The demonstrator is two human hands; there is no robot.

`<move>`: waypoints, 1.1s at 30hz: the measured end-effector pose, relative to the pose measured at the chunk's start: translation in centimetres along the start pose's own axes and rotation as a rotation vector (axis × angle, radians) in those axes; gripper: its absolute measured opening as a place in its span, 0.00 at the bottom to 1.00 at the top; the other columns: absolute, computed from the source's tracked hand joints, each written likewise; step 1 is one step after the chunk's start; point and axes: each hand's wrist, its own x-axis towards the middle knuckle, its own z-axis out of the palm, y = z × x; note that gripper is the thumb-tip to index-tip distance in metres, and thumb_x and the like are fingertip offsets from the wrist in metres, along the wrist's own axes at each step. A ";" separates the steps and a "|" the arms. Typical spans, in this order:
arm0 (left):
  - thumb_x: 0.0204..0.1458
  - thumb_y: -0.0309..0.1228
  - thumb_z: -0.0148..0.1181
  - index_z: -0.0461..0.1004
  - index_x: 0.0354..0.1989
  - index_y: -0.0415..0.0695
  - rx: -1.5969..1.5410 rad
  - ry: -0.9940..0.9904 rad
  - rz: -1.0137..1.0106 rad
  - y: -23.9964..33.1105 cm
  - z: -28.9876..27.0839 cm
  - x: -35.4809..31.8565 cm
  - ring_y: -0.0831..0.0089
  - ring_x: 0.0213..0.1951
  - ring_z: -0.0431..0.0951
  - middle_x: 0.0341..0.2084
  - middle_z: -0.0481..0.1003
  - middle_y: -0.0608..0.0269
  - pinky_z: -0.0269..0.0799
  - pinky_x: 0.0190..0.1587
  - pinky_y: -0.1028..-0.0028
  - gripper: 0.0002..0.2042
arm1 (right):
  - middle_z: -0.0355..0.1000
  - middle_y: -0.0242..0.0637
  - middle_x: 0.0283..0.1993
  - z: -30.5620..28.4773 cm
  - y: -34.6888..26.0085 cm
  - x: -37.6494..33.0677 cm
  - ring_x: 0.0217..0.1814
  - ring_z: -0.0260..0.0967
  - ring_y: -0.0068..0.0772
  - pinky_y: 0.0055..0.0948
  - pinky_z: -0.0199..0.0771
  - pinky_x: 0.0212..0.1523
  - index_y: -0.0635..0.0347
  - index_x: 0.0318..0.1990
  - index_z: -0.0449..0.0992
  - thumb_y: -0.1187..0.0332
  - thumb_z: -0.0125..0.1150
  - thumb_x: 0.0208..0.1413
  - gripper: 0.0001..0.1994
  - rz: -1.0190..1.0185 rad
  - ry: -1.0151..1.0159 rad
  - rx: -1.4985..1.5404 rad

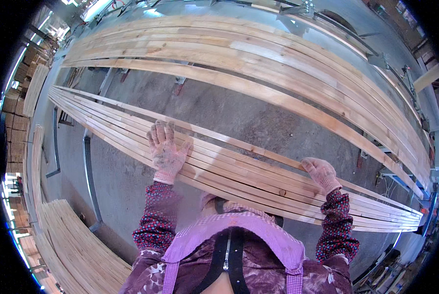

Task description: The person gathers long wooden planks from a conveyor belt and stacks them in a pile on the floor. The person repeatedly lifts bundles of planks and places them onto a growing stack, organizing the wood in a workshop environment.

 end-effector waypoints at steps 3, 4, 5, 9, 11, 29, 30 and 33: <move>0.50 0.47 0.59 0.58 0.71 0.50 0.033 -0.033 0.280 -0.1 -0.2 1.5 0.46 0.71 0.53 0.68 0.58 0.44 0.37 0.74 0.47 0.38 | 0.80 0.43 0.46 -0.6 0.2 0.1 0.53 0.75 0.48 0.39 0.73 0.53 0.49 0.50 0.81 0.46 0.48 0.65 0.22 0.006 -0.036 0.008; 0.49 0.46 0.59 0.59 0.71 0.51 0.034 -0.075 0.376 0.0 -0.5 2.6 0.45 0.71 0.53 0.68 0.58 0.45 0.37 0.73 0.45 0.38 | 0.80 0.42 0.46 -0.7 0.5 0.1 0.53 0.75 0.47 0.39 0.73 0.53 0.48 0.50 0.81 0.46 0.48 0.65 0.21 -0.002 -0.041 0.014; 0.48 0.46 0.60 0.61 0.70 0.51 0.035 -0.117 0.473 0.4 -0.6 3.4 0.45 0.71 0.54 0.69 0.58 0.45 0.37 0.73 0.43 0.37 | 0.80 0.42 0.46 -0.7 0.8 0.2 0.53 0.75 0.47 0.39 0.73 0.53 0.48 0.50 0.81 0.47 0.48 0.65 0.21 -0.008 -0.045 0.020; 0.49 0.42 0.58 0.78 0.50 0.49 -0.196 -0.526 0.406 1.7 0.8 5.9 0.52 0.55 0.74 0.50 0.77 0.55 0.53 0.66 0.44 0.20 | 0.80 0.40 0.48 -0.4 2.1 0.6 0.54 0.75 0.46 0.37 0.74 0.53 0.46 0.50 0.81 0.48 0.48 0.65 0.20 0.015 -0.171 0.028; 0.52 0.45 0.56 0.80 0.34 0.48 -0.211 -0.135 0.602 0.7 2.7 4.2 0.55 0.48 0.77 0.37 0.80 0.60 0.55 0.63 0.45 0.15 | 0.79 0.39 0.49 0.0 1.8 0.5 0.54 0.75 0.45 0.36 0.73 0.54 0.45 0.51 0.81 0.49 0.48 0.65 0.20 -0.015 -0.249 0.027; 0.46 0.49 0.59 0.77 0.31 0.47 -0.179 -0.307 0.357 3.3 -0.3 4.3 0.61 0.45 0.76 0.34 0.79 0.63 0.55 0.66 0.54 0.17 | 0.72 0.42 0.46 2.1 -5.5 18.0 0.50 0.71 0.45 0.42 0.70 0.54 0.57 0.53 0.69 0.56 0.62 0.52 0.23 -0.181 0.533 -0.633; 0.46 0.49 0.59 0.77 0.35 0.47 -0.233 -0.348 0.302 3.5 0.3 4.4 0.61 0.48 0.75 0.37 0.79 0.61 0.54 0.66 0.54 0.18 | 0.72 0.41 0.45 1.7 -5.6 18.3 0.50 0.72 0.45 0.43 0.71 0.51 0.56 0.51 0.69 0.57 0.62 0.52 0.22 -0.153 0.460 -0.643; 0.47 0.49 0.60 0.74 0.49 0.47 -0.308 -0.279 0.272 5.3 2.3 6.4 0.59 0.55 0.72 0.48 0.75 0.58 0.52 0.68 0.54 0.24 | 0.76 0.44 0.44 -0.5 -6.7 16.5 0.52 0.74 0.47 0.43 0.76 0.45 0.59 0.46 0.74 0.59 0.60 0.53 0.17 -0.060 0.175 -0.627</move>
